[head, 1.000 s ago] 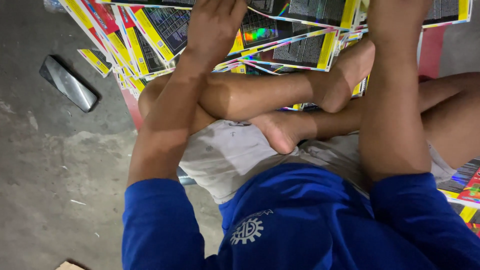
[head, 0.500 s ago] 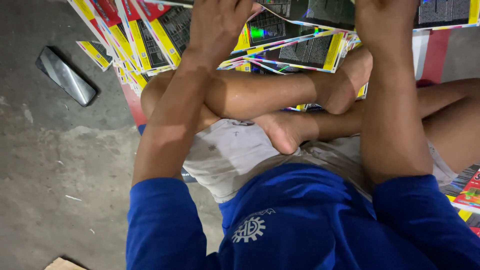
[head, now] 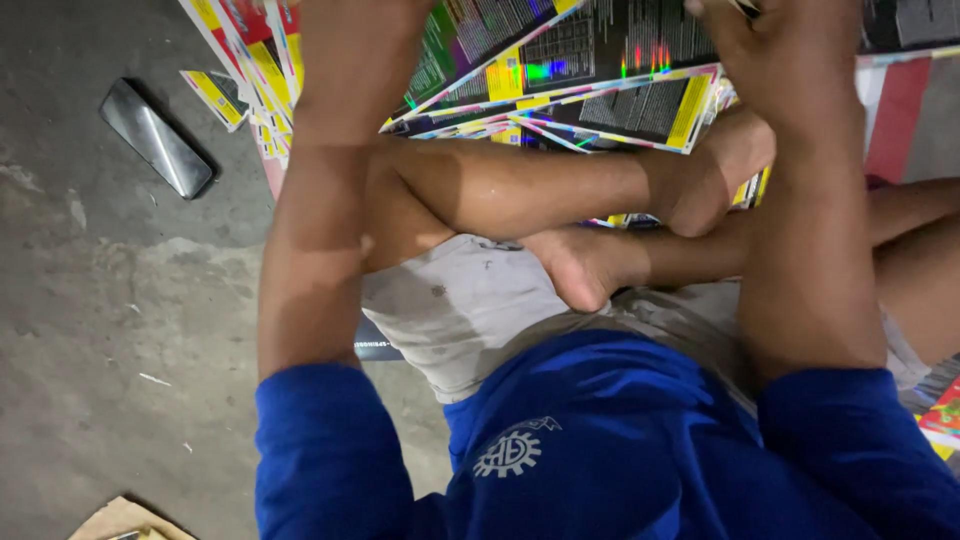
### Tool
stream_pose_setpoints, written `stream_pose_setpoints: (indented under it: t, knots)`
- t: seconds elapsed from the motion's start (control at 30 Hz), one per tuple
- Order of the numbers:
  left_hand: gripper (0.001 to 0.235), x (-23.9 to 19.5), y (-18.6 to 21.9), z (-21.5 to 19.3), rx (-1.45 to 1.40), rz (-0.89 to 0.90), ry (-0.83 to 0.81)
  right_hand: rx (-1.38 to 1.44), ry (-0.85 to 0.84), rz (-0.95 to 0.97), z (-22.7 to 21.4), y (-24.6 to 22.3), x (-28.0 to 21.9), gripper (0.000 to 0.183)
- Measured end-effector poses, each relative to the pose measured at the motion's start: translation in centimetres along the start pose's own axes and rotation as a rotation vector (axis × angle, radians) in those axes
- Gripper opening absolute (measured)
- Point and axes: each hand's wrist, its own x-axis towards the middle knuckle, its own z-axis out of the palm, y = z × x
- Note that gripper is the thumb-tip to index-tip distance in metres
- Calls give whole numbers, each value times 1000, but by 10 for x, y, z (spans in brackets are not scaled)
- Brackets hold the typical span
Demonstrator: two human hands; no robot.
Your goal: Sorting and stacking holographic labels taken from a large printed roll.
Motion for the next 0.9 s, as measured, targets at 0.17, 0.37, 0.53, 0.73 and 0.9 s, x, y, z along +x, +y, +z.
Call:
stream_pose_setpoints:
  t: [0.17,0.37,0.53,0.73,0.9]
  knots:
    - [4,-15,16,-46,47,84,101,68,-49,-206,-24,-13,2,20]
    - [11,-34,20,-96,56,17,52,255,-113,-137,-26,22,-10,16]
    - [21,-30,44,-110,135,-5,103,-113,-80,-309,-11,-8,-6,32]
    - [34,-107,111,-113,55,-77,-11,-154,-197,-262,-25,-25,-7,42]
    - [33,-172,157,-99,-3,-385,-29,-26,-499,-208,-14,-5,-14,49]
